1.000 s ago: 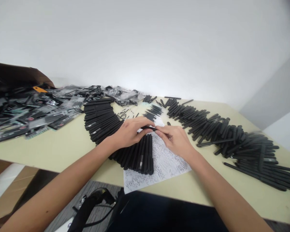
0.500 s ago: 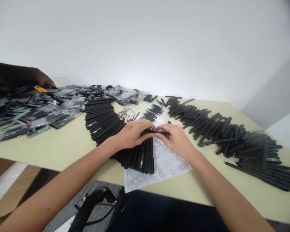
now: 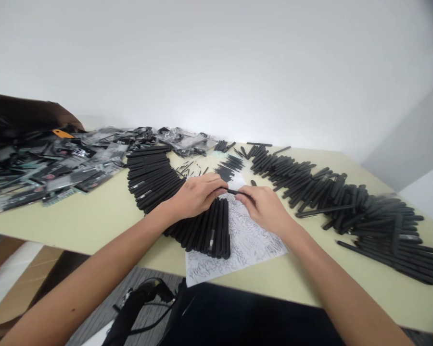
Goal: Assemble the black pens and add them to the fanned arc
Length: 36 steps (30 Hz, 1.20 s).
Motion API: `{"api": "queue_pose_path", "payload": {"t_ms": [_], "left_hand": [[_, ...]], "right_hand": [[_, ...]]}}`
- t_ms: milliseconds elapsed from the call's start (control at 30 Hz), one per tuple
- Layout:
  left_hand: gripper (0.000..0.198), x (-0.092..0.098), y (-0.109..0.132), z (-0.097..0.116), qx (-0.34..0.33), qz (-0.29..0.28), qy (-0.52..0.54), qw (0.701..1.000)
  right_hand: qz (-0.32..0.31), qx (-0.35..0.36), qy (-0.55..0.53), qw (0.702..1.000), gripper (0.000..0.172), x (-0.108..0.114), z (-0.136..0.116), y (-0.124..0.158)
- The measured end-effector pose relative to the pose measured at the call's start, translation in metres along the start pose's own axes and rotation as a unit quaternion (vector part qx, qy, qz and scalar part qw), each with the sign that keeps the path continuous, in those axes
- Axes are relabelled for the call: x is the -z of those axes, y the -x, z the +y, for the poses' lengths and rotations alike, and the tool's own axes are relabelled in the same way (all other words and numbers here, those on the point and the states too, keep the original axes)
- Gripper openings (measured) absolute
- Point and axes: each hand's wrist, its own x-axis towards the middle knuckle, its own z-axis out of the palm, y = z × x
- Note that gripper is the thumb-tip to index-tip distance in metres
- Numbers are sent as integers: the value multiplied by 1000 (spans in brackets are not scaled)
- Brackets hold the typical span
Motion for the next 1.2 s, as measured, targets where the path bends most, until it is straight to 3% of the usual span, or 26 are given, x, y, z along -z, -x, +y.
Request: {"api": "queue_pose_path", "payload": {"t_ms": [300, 700, 1033, 1200], "left_hand": [[31, -3, -1, 1, 40, -6, 18, 999], [24, -10, 5, -6, 24, 38, 42, 998], [24, -8, 4, 0, -2, 25, 47, 999], [26, -5, 2, 3, -4, 9, 13, 1000]], "right_hand": [[72, 29, -17, 997, 18, 1, 0, 0], [22, 1, -20, 1000, 23, -1, -4, 1], [-1, 10, -37, 999, 23, 1, -9, 2], [-9, -15, -45, 999, 39, 5, -14, 2]]}}
